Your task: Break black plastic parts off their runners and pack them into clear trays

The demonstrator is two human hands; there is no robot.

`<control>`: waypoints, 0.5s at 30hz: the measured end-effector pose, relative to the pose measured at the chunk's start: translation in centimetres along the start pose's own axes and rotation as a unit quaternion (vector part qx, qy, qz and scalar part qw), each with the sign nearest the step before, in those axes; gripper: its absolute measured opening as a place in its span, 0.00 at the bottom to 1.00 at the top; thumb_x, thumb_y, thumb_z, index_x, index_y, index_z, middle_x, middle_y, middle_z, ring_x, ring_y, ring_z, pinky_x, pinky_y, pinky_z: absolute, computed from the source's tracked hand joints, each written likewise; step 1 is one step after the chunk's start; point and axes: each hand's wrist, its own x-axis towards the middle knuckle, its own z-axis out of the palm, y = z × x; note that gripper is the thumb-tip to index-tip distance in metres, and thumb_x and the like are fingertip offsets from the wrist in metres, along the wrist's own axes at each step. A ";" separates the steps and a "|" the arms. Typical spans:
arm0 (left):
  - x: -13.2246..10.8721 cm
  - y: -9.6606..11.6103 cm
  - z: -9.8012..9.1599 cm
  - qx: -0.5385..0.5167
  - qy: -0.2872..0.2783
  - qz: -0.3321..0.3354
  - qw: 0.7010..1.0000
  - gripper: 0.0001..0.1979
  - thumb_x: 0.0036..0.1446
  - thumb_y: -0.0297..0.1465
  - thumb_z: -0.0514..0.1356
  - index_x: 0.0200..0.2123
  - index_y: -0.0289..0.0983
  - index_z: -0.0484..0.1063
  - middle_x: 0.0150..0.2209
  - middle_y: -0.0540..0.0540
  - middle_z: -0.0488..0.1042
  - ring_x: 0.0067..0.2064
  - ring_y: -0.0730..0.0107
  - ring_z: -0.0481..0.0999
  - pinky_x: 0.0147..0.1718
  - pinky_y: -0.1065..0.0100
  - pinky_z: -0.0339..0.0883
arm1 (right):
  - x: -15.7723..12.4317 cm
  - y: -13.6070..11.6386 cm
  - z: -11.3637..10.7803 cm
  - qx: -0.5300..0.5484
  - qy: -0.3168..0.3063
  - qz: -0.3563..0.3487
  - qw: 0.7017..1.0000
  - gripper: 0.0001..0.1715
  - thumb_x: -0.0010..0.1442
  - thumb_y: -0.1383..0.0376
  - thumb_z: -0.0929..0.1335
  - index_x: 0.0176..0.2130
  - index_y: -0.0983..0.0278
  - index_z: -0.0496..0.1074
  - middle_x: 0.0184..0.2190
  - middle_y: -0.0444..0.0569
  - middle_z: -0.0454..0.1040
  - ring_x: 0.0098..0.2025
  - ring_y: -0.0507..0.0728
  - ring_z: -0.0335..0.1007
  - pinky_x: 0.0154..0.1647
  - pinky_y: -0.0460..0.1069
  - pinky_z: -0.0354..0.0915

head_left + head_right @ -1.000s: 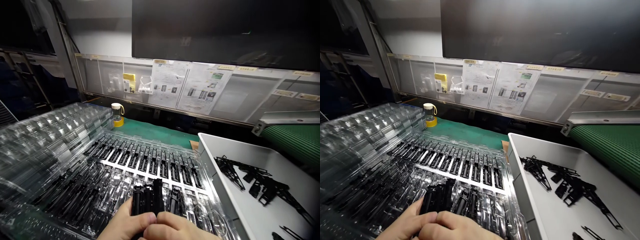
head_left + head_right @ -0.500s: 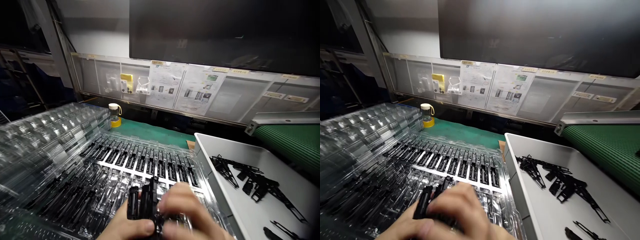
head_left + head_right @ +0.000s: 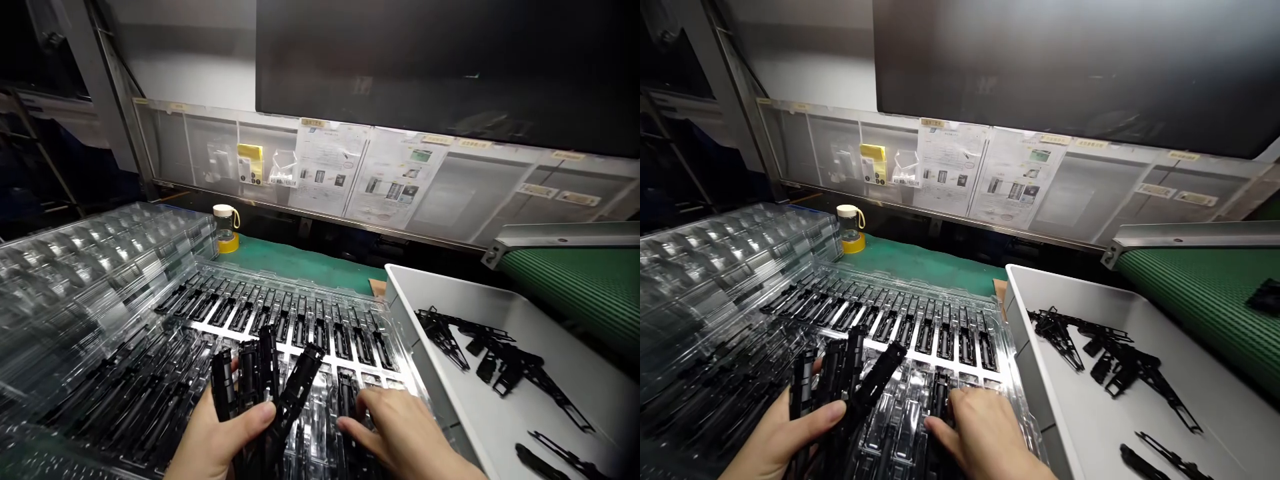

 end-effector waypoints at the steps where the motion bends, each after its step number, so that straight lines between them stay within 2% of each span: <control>1: 0.0 -0.1 0.0 0.002 0.001 0.007 1.000 0.43 0.34 0.23 0.65 0.51 0.36 0.43 0.27 0.48 0.74 0.32 0.67 0.72 0.29 0.74 0.67 | 0.0 -0.1 0.2 0.001 0.006 0.004 1.000 0.19 0.50 0.53 0.58 0.22 0.63 0.63 0.20 0.48 0.68 0.23 0.57 0.64 0.20 0.47 0.52; 6: 0.2 -0.5 -0.3 0.062 0.021 0.051 0.997 0.29 0.31 0.27 0.66 0.39 0.36 0.58 0.27 0.51 0.74 0.31 0.70 0.72 0.28 0.78 0.67 | 0.0 -0.3 0.7 0.056 0.030 0.012 0.998 0.12 0.50 0.56 0.59 0.25 0.62 0.59 0.22 0.45 0.67 0.23 0.54 0.62 0.21 0.47 0.53; 11: 0.6 -1.3 -0.9 0.138 0.048 0.098 0.984 0.27 0.28 0.33 0.66 0.36 0.38 0.61 0.29 0.51 0.72 0.33 0.66 0.71 0.31 0.72 0.65 | -0.5 -0.5 0.8 0.007 0.060 -0.015 0.998 0.09 0.51 0.59 0.58 0.27 0.62 0.57 0.23 0.46 0.65 0.22 0.55 0.62 0.19 0.48 0.55; 15: 0.8 -1.7 -1.0 0.170 0.058 0.099 0.979 0.28 0.28 0.35 0.65 0.37 0.38 0.61 0.31 0.49 0.72 0.35 0.63 0.70 0.34 0.68 0.64 | -0.7 -0.6 0.8 -0.001 0.071 -0.027 0.997 0.06 0.51 0.61 0.57 0.30 0.61 0.54 0.24 0.45 0.66 0.21 0.55 0.63 0.19 0.48 0.56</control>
